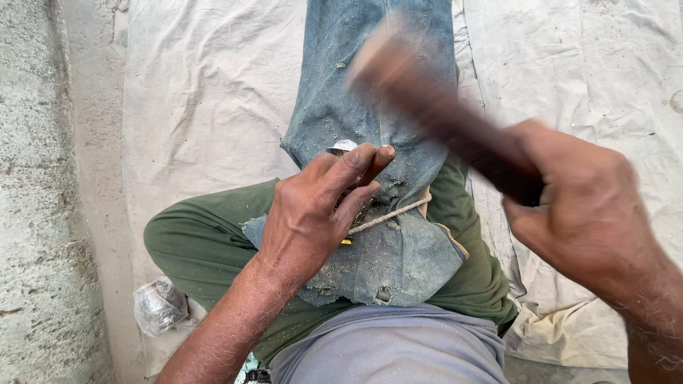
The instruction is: The person sits cross-legged on the ground with a small brass vessel resting on a cloth pad on their lap. They hold a punch against the vessel's surface with one hand and repeatedly strike it with a wooden mallet held in the other hand, repositioning the punch and rotating the vessel to work different areas of the decorated surface.
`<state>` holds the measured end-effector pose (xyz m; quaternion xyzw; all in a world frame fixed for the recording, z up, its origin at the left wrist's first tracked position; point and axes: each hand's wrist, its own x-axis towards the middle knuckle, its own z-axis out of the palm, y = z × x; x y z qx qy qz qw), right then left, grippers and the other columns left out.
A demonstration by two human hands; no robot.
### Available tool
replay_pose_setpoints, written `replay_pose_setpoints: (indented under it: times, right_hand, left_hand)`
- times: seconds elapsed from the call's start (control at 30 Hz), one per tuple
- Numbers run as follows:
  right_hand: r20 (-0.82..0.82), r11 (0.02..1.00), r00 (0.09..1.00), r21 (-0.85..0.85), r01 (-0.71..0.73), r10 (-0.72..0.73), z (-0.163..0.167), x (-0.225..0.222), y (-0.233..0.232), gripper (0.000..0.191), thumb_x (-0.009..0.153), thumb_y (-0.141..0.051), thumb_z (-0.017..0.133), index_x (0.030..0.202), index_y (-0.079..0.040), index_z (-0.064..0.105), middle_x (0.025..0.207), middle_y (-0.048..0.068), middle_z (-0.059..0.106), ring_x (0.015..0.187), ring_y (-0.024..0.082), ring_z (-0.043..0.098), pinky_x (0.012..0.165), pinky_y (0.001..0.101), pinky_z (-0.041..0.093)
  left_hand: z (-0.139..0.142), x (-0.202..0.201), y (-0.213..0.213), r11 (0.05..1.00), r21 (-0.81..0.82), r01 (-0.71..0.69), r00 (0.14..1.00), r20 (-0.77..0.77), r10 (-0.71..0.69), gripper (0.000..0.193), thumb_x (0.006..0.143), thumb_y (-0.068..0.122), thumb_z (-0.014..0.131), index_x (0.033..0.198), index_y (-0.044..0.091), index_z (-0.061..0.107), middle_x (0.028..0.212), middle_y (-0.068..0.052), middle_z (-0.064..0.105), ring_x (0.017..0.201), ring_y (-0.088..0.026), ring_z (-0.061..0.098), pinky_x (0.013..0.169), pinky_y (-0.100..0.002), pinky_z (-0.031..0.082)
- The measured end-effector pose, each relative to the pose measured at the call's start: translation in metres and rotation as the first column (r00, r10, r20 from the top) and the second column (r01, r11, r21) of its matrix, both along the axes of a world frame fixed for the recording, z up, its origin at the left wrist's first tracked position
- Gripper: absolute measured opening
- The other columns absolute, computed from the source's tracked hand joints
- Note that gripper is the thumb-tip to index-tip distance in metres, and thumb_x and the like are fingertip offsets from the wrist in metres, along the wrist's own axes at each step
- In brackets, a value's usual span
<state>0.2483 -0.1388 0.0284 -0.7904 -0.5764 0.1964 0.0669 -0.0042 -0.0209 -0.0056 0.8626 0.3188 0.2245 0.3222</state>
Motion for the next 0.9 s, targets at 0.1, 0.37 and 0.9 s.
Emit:
replay_pose_setpoints:
  times: [0.1, 0.37, 0.9]
  right_hand:
    - [-0.108, 0.965, 0.992, 0.26, -0.034, 0.064, 0.009, -0.004, 0.01, 0.037, 0.085, 0.001, 0.072, 0.12, 0.0, 0.064, 0.084, 0.011, 0.068, 0.071, 0.022, 0.07, 0.062, 0.0347, 0.061]
    - [-0.055, 0.989, 0.998, 0.15, -0.002, 0.011, 0.001, 0.002, 0.004, 0.031, 0.089, -0.006, 0.073, 0.118, -0.001, 0.063, 0.079, 0.008, 0.067, 0.063, 0.018, 0.069, 0.06, 0.0321, 0.06]
    - [0.189, 0.961, 0.965, 0.176, -0.213, 0.18, 0.009, -0.003, 0.007, 0.03, 0.087, -0.006, 0.075, 0.115, -0.004, 0.068, 0.08, 0.008, 0.07, 0.063, 0.018, 0.066, 0.062, 0.0356, 0.057]
  left_hand:
    - [-0.002, -0.001, -0.003, 0.999, 0.036, -0.027, 0.999, -0.018, 0.028, 0.04, 0.093, 0.017, 0.081, 0.13, 0.017, 0.064, 0.088, -0.008, 0.065, 0.075, -0.024, 0.07, 0.065, -0.04, 0.058]
    - [0.001, 0.001, -0.004, 0.998, 0.002, -0.059, 0.998, 0.011, 0.059, 0.042, 0.093, 0.015, 0.08, 0.133, 0.017, 0.064, 0.084, -0.006, 0.064, 0.071, -0.021, 0.069, 0.064, -0.037, 0.059]
    - [-0.005, 0.0, -0.008, 0.99, -0.001, -0.139, 0.988, 0.069, 0.139, 0.043, 0.094, 0.013, 0.082, 0.132, 0.011, 0.062, 0.096, -0.007, 0.069, 0.08, -0.02, 0.074, 0.069, -0.034, 0.062]
